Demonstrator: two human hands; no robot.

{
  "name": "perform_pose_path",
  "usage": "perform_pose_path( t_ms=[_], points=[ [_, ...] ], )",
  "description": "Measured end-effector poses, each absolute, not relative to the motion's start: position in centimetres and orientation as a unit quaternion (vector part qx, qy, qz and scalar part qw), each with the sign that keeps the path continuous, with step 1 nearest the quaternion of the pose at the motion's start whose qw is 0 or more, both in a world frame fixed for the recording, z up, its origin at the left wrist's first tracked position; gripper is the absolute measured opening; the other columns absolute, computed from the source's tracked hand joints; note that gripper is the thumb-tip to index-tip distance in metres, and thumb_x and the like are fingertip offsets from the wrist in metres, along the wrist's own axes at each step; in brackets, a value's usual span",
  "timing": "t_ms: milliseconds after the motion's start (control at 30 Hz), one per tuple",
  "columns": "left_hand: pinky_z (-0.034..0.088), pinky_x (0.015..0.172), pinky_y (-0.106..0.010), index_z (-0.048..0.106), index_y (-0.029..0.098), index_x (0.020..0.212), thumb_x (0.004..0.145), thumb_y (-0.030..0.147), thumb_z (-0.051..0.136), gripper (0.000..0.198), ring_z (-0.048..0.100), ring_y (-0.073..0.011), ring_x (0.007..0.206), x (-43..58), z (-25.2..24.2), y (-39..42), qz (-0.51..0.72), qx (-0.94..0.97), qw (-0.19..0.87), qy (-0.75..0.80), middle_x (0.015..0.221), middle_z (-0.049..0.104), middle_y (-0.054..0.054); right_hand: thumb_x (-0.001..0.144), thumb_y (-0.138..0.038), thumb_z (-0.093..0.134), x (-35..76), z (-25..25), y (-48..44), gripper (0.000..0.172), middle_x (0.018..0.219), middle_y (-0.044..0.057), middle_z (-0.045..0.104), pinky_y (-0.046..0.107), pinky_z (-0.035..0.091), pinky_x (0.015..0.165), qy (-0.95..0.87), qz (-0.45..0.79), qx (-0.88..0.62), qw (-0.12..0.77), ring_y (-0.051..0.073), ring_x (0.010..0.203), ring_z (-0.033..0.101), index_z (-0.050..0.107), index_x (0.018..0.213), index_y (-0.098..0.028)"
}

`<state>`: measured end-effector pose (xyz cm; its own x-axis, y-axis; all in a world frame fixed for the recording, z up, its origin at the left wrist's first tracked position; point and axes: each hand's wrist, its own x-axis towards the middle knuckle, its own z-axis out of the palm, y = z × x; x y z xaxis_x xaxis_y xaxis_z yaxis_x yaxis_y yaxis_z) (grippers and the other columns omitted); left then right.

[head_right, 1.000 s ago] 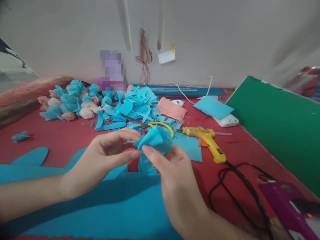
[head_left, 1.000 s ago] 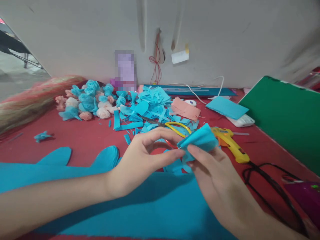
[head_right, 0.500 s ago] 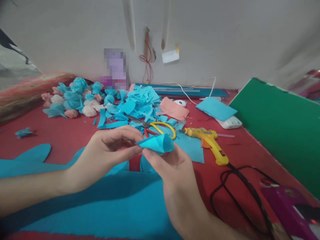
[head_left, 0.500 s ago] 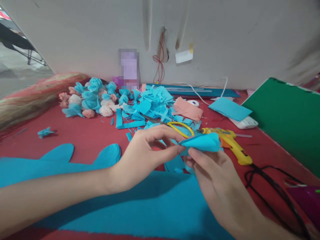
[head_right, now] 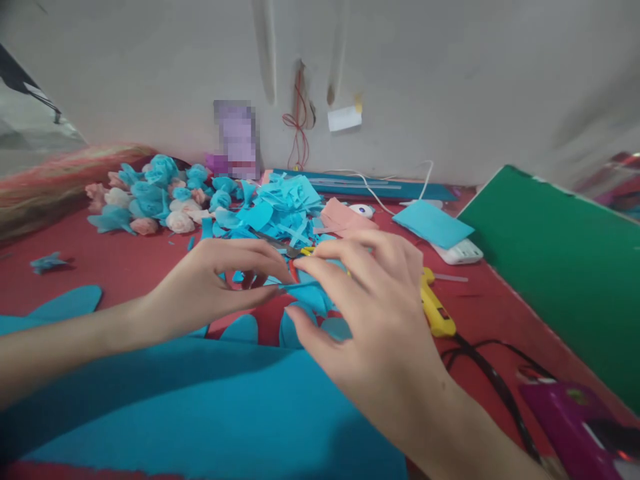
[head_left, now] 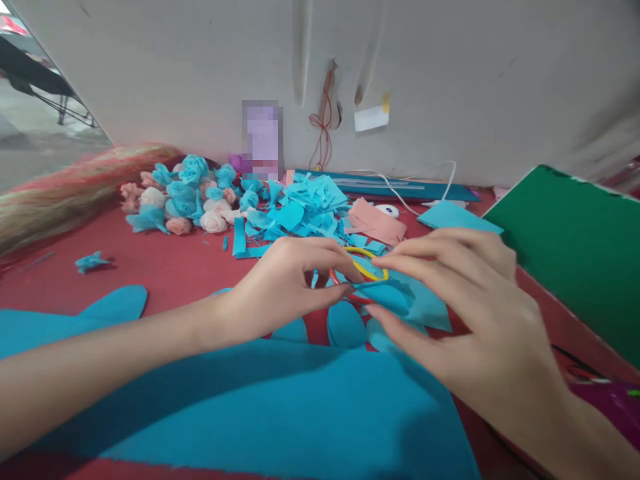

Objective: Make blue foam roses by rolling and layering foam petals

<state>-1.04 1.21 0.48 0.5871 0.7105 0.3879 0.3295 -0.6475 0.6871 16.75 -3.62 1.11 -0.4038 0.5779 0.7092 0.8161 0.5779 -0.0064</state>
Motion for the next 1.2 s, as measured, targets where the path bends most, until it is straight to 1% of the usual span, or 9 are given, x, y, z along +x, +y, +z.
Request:
perform_pose_path(
  t_ms=[167,300,667,900,967,1067,1100,1133,1200],
  points=[
    [0.041,0.051,-0.016,0.066,0.015,0.078,0.071,0.004,0.056,0.017,0.058,-0.0079,0.066,-1.1,0.5,0.9,0.339,0.845,0.294,0.292,0.081,0.067,0.001,0.074,-0.019,0.060,16.2,1.0,-3.4,0.007,0.081,0.006,0.063,0.044,0.041,0.070,-0.833,-0.192,-0.407,0.322,0.025,0.081,0.051,0.059,0.080,-0.015],
    [0.040,0.052,-0.015,0.066,0.016,0.077,0.072,0.005,0.055,0.017,0.057,-0.0074,0.066,-1.1,0.6,0.7,0.341,0.849,0.287,0.284,0.081,0.067,0.001,0.074,-0.017,0.059,16.1,1.2,-3.4,0.002,0.075,0.004,0.063,0.043,0.040,0.070,-0.836,-0.195,-0.407,0.313,0.023,0.078,0.051,0.059,0.075,-0.016],
    [0.043,0.058,-0.015,0.067,0.016,0.076,0.070,0.003,0.057,0.017,0.057,-0.0066,0.064,-1.1,0.6,0.8,0.334,0.855,0.272,0.288,0.077,0.067,0.002,0.073,-0.014,0.059,15.7,1.2,-3.8,0.007,0.068,0.002,0.062,0.038,0.035,0.070,-0.832,-0.205,-0.418,0.302,0.020,0.070,0.052,0.063,0.067,-0.013],
    [0.046,0.067,-0.017,0.067,0.014,0.074,0.070,0.004,0.058,0.014,0.061,-0.0094,0.072,-0.9,0.4,0.9,0.335,0.853,0.270,0.295,0.078,0.068,0.000,0.074,-0.013,0.058,15.8,1.0,-3.9,0.008,0.070,0.002,0.063,0.039,0.036,0.072,-0.833,-0.193,-0.426,0.294,0.020,0.070,0.054,0.063,0.067,-0.013],
    [0.047,0.069,-0.019,0.067,0.014,0.079,0.070,0.007,0.060,0.014,0.061,-0.0113,0.077,-1.0,0.4,1.1,0.338,0.857,0.255,0.295,0.081,0.067,-0.002,0.074,-0.013,0.058,15.9,0.9,-3.7,0.007,0.070,0.002,0.063,0.039,0.036,0.072,-0.834,-0.181,-0.426,0.301,0.019,0.069,0.054,0.063,0.068,-0.014],
    [0.046,0.075,-0.025,0.064,0.014,0.091,0.069,0.011,0.062,0.022,0.058,-0.0156,0.087,-1.2,1.1,0.8,0.395,0.852,0.180,0.294,0.091,0.065,-0.005,0.072,-0.015,0.061,16.3,0.8,-3.1,0.003,0.071,0.002,0.063,0.038,0.040,0.068,-0.825,-0.152,-0.427,0.338,0.019,0.069,0.055,0.063,0.070,-0.014],
    [0.045,0.076,-0.027,0.063,0.015,0.090,0.070,0.011,0.061,0.021,0.058,-0.0163,0.087,-1.4,1.5,0.6,0.425,0.846,0.151,0.285,0.091,0.065,-0.005,0.071,-0.016,0.062,16.5,0.8,-2.9,0.003,0.071,0.003,0.064,0.037,0.041,0.067,-0.819,-0.135,-0.430,0.355,0.019,0.069,0.055,0.062,0.069,-0.014],
    [0.045,0.075,-0.029,0.062,0.017,0.084,0.072,0.011,0.059,0.014,0.057,-0.0159,0.082,-1.5,2.0,0.4,0.449,0.845,0.131,0.259,0.084,0.065,-0.003,0.071,-0.018,0.062,16.7,0.9,-2.7,0.004,0.072,0.003,0.064,0.035,0.043,0.065,-0.811,-0.111,-0.437,0.372,0.018,0.069,0.056,0.062,0.070,-0.014],
    [0.045,0.061,-0.030,0.058,0.021,0.071,0.075,0.014,0.053,0.009,0.055,-0.0143,0.060,-1.6,2.8,-0.2,0.464,0.859,0.133,0.171,0.063,0.062,-0.001,0.070,-0.020,0.063,17.0,1.0,-2.4,0.004,0.073,0.002,0.064,0.030,0.046,0.063,-0.782,-0.043,-0.469,0.407,0.016,0.069,0.057,0.062,0.070,-0.016]
  ],
)
